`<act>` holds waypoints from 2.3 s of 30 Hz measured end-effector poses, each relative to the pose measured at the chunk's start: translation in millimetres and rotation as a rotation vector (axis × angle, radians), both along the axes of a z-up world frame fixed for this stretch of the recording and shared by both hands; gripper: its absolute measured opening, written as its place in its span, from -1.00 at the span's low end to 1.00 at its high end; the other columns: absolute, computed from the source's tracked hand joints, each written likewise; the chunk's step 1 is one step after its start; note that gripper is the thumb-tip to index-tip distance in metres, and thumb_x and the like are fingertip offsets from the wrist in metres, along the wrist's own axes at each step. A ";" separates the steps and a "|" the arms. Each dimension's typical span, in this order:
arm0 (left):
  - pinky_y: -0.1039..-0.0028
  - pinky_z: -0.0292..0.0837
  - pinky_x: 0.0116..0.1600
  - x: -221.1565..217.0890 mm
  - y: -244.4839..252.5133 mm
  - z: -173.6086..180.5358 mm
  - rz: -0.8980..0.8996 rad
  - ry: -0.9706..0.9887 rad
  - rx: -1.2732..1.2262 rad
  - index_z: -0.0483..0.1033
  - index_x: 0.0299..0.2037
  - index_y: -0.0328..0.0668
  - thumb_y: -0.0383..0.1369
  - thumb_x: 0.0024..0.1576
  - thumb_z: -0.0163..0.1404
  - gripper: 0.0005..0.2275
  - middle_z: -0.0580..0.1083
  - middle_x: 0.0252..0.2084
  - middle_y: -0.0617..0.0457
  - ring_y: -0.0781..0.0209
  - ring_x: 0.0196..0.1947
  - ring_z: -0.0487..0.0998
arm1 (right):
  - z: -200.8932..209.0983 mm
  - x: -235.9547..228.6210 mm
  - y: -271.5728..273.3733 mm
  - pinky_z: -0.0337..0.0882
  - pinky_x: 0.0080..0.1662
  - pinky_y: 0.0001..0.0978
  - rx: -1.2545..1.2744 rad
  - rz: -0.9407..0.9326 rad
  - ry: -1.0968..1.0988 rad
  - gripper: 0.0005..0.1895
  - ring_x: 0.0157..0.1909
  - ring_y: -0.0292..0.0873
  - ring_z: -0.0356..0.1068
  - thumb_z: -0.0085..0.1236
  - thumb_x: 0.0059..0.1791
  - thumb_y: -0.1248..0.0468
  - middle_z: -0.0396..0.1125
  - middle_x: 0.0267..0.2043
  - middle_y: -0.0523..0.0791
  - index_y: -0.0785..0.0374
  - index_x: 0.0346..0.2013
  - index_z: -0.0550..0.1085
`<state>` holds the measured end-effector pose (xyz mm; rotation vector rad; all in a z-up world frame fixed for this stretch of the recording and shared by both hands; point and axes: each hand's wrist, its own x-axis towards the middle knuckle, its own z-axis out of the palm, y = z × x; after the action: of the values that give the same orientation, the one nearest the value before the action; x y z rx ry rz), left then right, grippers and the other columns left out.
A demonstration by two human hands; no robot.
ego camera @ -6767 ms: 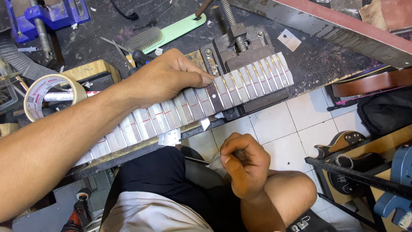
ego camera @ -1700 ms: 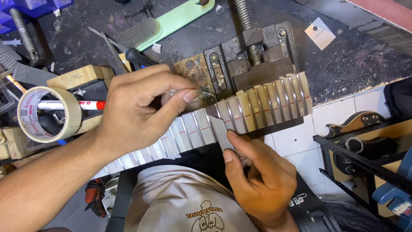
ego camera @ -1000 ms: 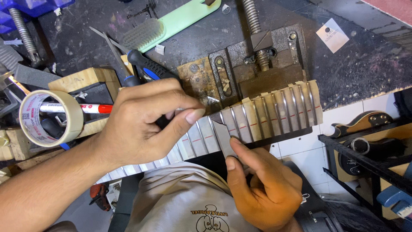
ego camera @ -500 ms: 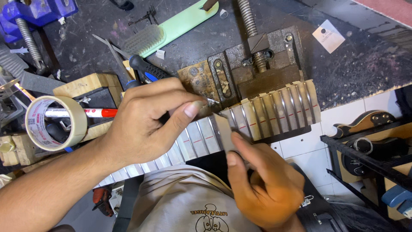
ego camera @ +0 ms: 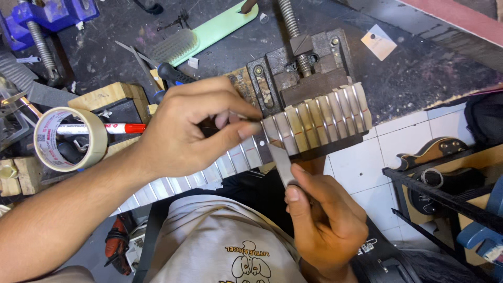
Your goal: The person removes a strip of masking tape from a guitar fretboard clamped in a vise, then uses a small metal file to smooth the frets and edges. The person repeatedly checks the surface with their fingers and continues filing along the fretboard.
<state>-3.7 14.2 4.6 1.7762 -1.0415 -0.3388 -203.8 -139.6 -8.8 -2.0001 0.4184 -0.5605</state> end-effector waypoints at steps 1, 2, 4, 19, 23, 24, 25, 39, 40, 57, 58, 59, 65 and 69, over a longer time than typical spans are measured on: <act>0.49 0.35 -0.29 -1.0 1.0 -2.0 -0.065 0.010 -0.029 0.65 -0.05 -0.35 -0.42 0.28 0.17 -0.86 0.44 -0.33 0.05 0.30 -0.42 0.38 | 0.1 -0.6 0.2 0.37 -0.42 -0.55 -0.021 0.030 -0.027 -0.79 -0.54 -0.25 0.40 0.19 0.05 0.43 0.47 -0.41 -0.02 0.39 -0.02 0.56; 0.51 0.43 -0.29 -2.0 2.7 -3.9 -0.128 0.020 -0.057 0.64 -0.06 -0.32 -0.36 0.24 0.21 -0.81 0.49 -0.31 0.06 0.32 -0.40 0.42 | 0.3 -0.8 0.5 0.33 -0.41 -0.51 -0.042 0.063 -0.054 -0.80 -0.50 -0.24 0.38 0.20 0.05 0.44 0.46 -0.41 -0.03 0.40 -0.03 0.57; 0.45 0.46 -0.25 -2.3 2.2 3.2 -0.185 0.018 -0.088 0.64 -0.10 -0.33 -0.35 0.20 0.24 -0.80 0.49 -0.32 0.03 0.26 -0.39 0.47 | 0.4 -2.5 2.8 0.29 -0.41 -0.52 -0.072 0.080 -0.073 -0.81 -0.45 -0.23 0.41 0.20 0.06 0.45 0.49 -0.34 0.00 0.39 -0.03 0.57; 0.65 0.57 -0.44 8.8 10.4 0.3 0.269 0.338 -0.031 0.66 -0.04 -0.35 -0.44 0.39 0.06 -0.87 0.64 -0.29 -0.01 0.39 -0.52 0.57 | 2.5 -6.8 16.0 0.44 -0.39 -0.52 0.041 -0.153 -0.014 -0.77 -0.51 -0.23 0.44 0.24 0.08 0.43 0.45 -0.37 -0.03 0.42 0.04 0.56; 0.63 0.64 -0.43 5.8 9.7 5.5 0.237 0.272 -0.050 0.57 0.11 -0.43 -0.41 0.43 -0.09 -0.77 0.68 -0.11 -0.13 0.27 -0.41 0.72 | -1.8 -14.6 10.2 0.50 -0.40 -0.51 0.265 -0.224 -0.017 -0.70 -0.50 -0.20 0.41 0.28 0.04 0.40 0.44 -0.39 -0.01 0.46 0.06 0.56; 0.63 0.64 -0.43 6.4 9.6 4.4 0.233 0.275 -0.050 0.57 0.11 -0.43 -0.41 0.43 -0.09 -0.77 0.68 -0.11 -0.13 0.27 -0.41 0.72 | -4.3 -21.2 7.7 0.50 -0.40 -0.51 0.264 -0.229 -0.015 -0.70 -0.50 -0.20 0.41 0.28 0.04 0.40 0.44 -0.39 -0.01 0.46 0.06 0.56; 0.63 0.61 -0.43 7.0 9.3 3.1 0.222 0.285 -0.037 0.54 0.07 -0.40 -0.36 0.45 -0.14 -0.76 0.69 -0.14 -0.12 0.25 -0.43 0.74 | -7.0 -27.8 5.1 0.48 -0.43 -0.54 0.289 -0.174 0.010 -0.71 -0.52 -0.23 0.40 0.28 0.02 0.42 0.45 -0.41 -0.03 0.44 0.03 0.57; 0.62 0.40 -0.28 2.3 3.6 -1.1 0.126 -0.064 0.082 0.61 -0.13 -0.23 -0.46 0.45 0.14 -0.91 0.62 -0.37 0.15 0.48 -0.43 0.56 | -77.5 -17.5 13.1 0.57 -0.50 -0.51 0.572 -0.069 0.289 -0.77 -0.47 -0.24 0.51 0.37 -0.03 0.36 0.55 -0.34 -0.04 0.30 -0.08 0.60; 0.62 0.37 -0.29 1.6 3.8 -2.0 0.133 -0.069 0.087 0.61 -0.14 -0.22 -0.45 0.44 0.14 -0.91 0.61 -0.39 0.16 0.49 -0.45 0.52 | -77.4 -12.7 17.0 0.55 -0.49 -0.52 0.589 -0.051 0.229 -0.81 -0.46 -0.26 0.49 0.36 -0.02 0.39 0.52 -0.35 -0.06 0.31 -0.12 0.59; 0.23 0.20 -0.31 -8.9 0.6 -9.3 -0.370 -0.770 0.044 0.63 0.11 -0.09 -0.53 0.33 -0.16 -0.71 0.31 -0.31 0.03 0.00 -0.42 0.31 | -72.9 -8.6 25.0 0.26 -0.71 -0.46 1.157 0.087 -0.118 -0.43 -0.70 -0.15 0.24 0.03 0.08 0.48 0.32 -0.58 0.05 0.52 0.41 0.29; 0.21 0.22 -0.30 -8.9 1.4 -10.8 -0.370 -0.780 0.050 0.64 0.12 -0.10 -0.50 0.36 -0.12 -0.73 0.36 -0.28 0.00 -0.01 -0.40 0.34 | -72.8 -9.3 26.3 0.23 -0.71 -0.47 1.226 0.109 -0.165 -0.42 -0.71 -0.16 0.20 0.03 0.09 0.45 0.33 -0.55 0.05 0.52 0.43 0.27; 0.20 0.24 -0.29 -9.0 2.3 -12.1 -0.371 -0.790 0.056 0.65 0.12 -0.10 -0.48 0.38 -0.09 -0.75 0.40 -0.24 -0.02 -0.03 -0.37 0.38 | -72.5 -10.1 27.7 0.20 -0.71 -0.48 1.295 0.131 -0.213 -0.40 -0.73 -0.18 0.16 0.02 0.10 0.42 0.35 -0.52 0.04 0.52 0.44 0.25; 0.30 0.16 -0.29 -14.9 -1.9 -2.5 -0.323 -0.954 0.069 0.68 0.03 -0.11 -0.44 0.42 0.04 -0.87 0.38 -0.35 0.08 0.12 -0.41 0.31 | -83.0 -15.1 34.3 0.21 -0.72 -0.47 1.415 0.147 -0.280 -0.38 -0.74 -0.16 0.17 -0.07 0.12 0.45 0.36 -0.44 0.09 0.47 0.51 0.19; 0.34 0.21 -0.23 -23.4 -1.6 3.4 -0.302 -1.114 0.099 0.68 -0.05 -0.05 -0.38 0.43 0.05 -0.88 0.38 -0.34 0.17 0.17 -0.39 0.34 | -81.6 -17.0 40.3 0.19 -0.75 -0.43 1.459 0.142 -0.292 -0.33 -0.75 -0.13 0.18 -0.09 0.13 0.45 0.36 -0.43 0.12 0.41 0.57 0.12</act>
<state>-27.1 12.6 8.0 1.8820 -2.0925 0.5140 -220.9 -99.3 -90.4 -0.5295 0.3286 -0.2708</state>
